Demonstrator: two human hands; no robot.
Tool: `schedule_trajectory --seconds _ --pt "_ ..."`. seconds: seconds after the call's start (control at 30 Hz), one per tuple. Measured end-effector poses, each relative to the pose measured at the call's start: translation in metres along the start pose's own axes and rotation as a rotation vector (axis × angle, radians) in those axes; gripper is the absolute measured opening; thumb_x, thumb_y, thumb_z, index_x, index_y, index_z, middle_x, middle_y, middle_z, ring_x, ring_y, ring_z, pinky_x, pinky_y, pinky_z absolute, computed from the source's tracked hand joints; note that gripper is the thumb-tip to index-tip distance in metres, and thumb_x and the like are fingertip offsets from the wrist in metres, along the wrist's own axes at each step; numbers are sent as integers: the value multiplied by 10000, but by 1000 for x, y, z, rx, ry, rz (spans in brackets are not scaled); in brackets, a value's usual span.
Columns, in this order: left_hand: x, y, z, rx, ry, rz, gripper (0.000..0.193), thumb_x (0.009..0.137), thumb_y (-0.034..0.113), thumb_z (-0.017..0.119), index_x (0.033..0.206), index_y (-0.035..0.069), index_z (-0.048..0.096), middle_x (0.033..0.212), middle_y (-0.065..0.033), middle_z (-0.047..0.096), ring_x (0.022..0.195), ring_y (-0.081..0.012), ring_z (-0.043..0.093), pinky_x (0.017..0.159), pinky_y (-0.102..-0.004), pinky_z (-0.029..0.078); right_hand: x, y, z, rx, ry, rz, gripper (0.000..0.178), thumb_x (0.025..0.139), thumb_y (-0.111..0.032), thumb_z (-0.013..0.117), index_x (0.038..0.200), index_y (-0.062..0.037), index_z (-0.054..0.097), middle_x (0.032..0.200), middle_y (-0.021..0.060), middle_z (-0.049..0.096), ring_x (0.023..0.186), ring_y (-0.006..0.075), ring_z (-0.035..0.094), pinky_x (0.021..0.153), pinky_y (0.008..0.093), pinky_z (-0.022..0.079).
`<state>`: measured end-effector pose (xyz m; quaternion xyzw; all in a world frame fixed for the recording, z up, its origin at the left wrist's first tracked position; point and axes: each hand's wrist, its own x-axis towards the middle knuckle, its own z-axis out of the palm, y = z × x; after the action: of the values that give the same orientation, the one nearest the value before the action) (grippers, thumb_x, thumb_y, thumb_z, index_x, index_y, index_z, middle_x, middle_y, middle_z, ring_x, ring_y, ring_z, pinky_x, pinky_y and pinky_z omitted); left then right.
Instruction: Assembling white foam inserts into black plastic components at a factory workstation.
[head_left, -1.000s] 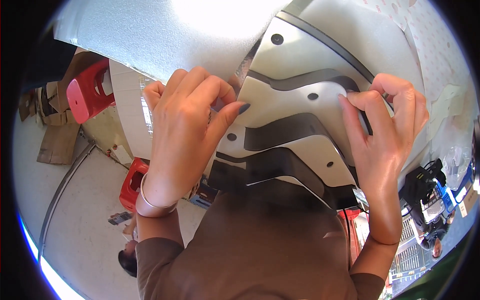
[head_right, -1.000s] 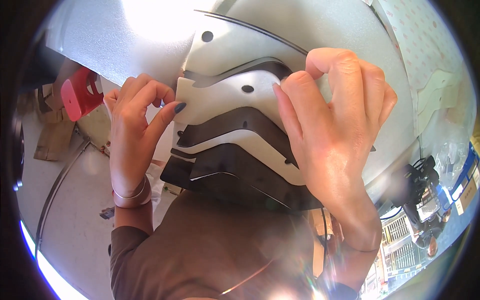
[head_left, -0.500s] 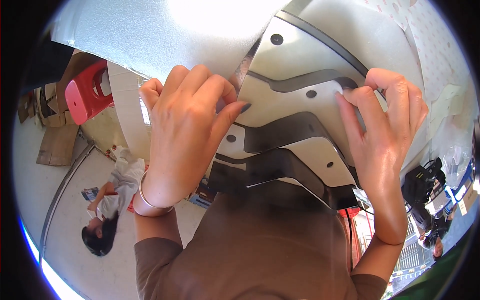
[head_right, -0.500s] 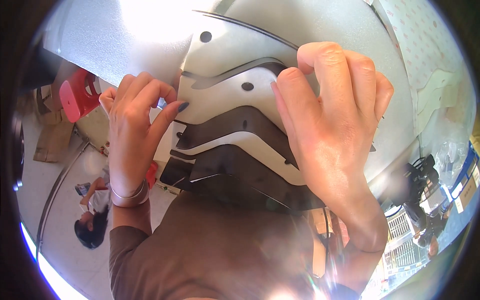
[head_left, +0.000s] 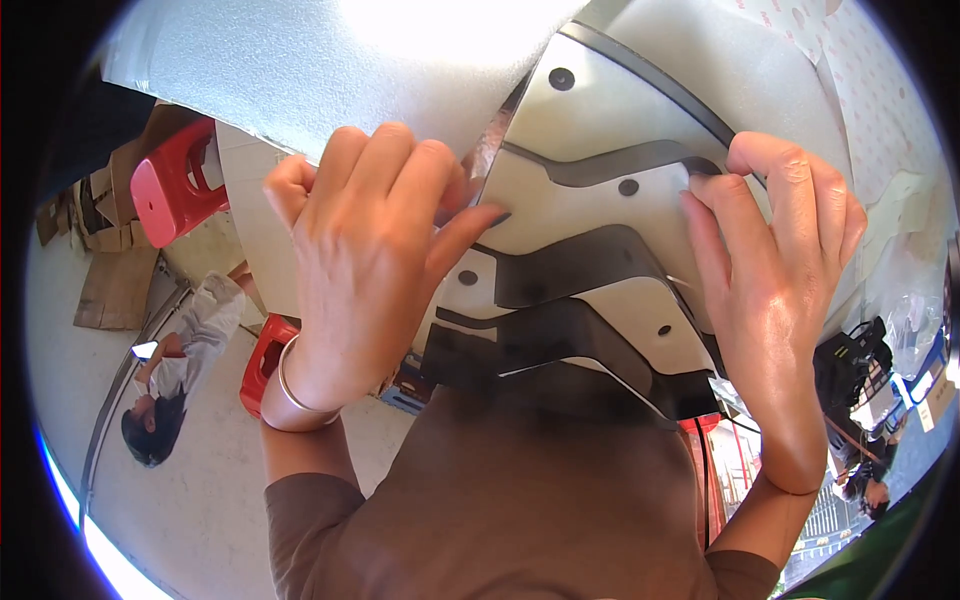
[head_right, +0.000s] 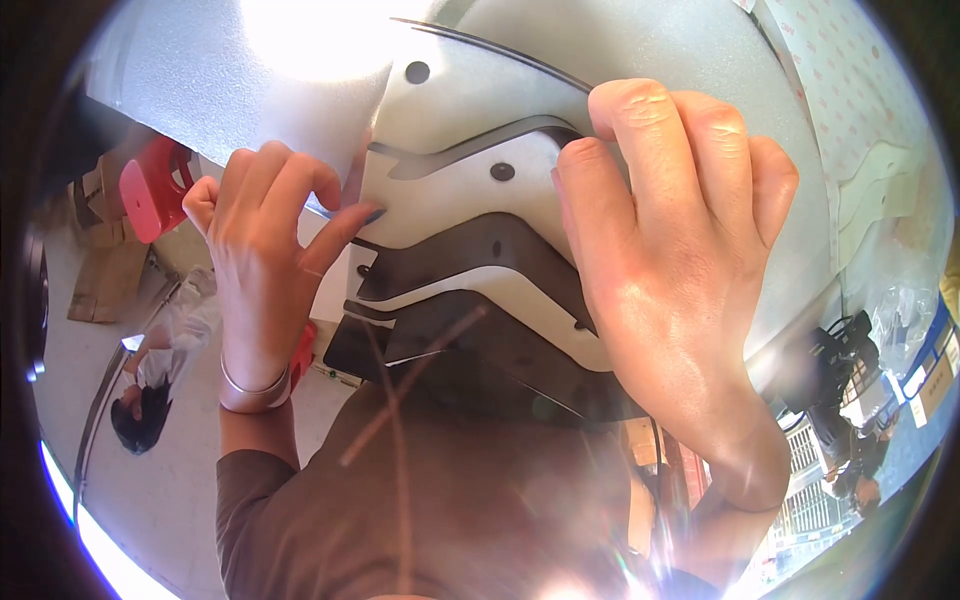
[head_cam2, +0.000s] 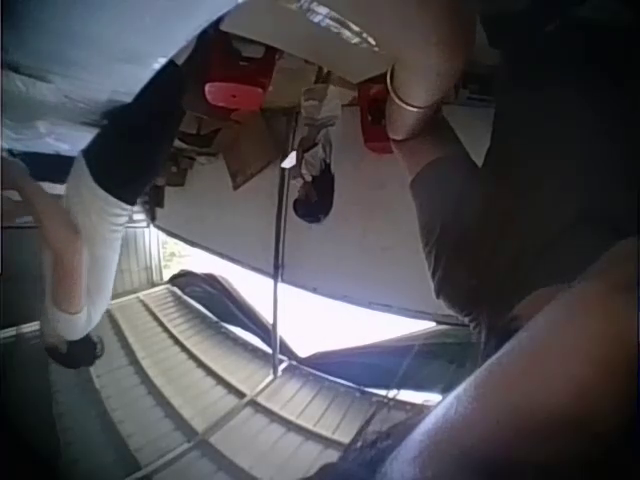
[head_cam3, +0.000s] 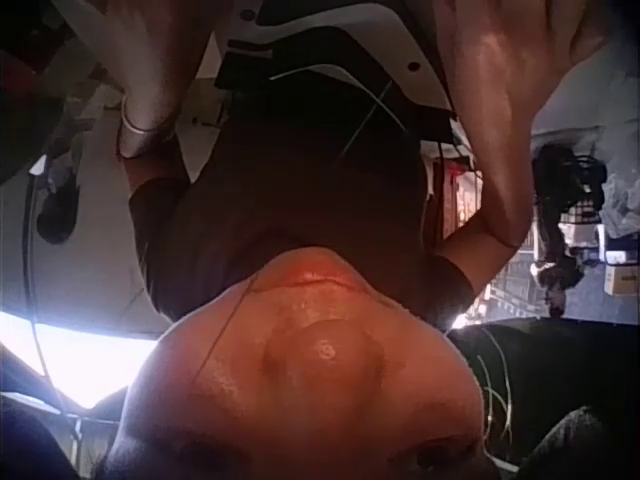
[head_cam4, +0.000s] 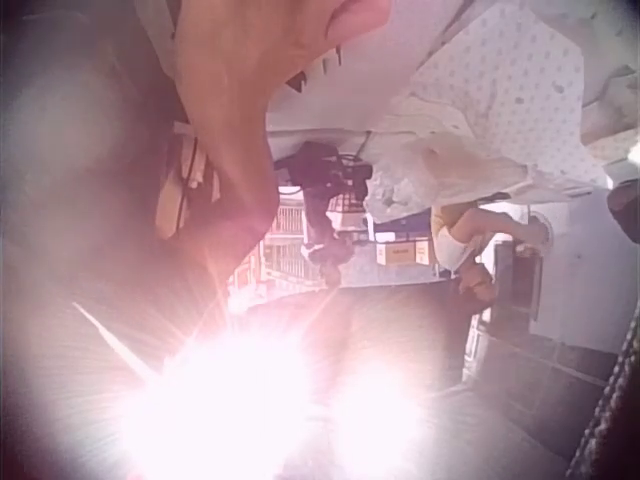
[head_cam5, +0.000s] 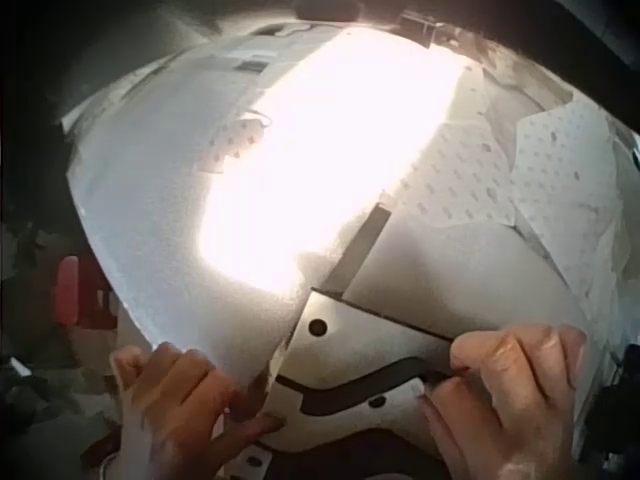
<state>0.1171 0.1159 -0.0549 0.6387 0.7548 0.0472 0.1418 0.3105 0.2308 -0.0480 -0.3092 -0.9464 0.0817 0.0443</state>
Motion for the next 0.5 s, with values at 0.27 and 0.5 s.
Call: schedule_trajectory --seconds 0.27,0.5 --pt "-20 -21 19 -287 -20 492 514 907 443 452 1085 3 649 1137 -71 580 1062 -196 523 857 -319 376 -1 -6 -11 -59 -82 18 182 700 -6 702 865 -52 639 1031 28 544 979 221 517 871 361 356" --pt "-12 -15 -4 -175 -51 558 595 890 513 441 1065 -22 633 1135 -82 578 1053 -217 529 860 -334 387 -24 0 -74 28 4 249 208 850 -5 511 983 10 669 1012 123 634 954 240 578 863 324 438"
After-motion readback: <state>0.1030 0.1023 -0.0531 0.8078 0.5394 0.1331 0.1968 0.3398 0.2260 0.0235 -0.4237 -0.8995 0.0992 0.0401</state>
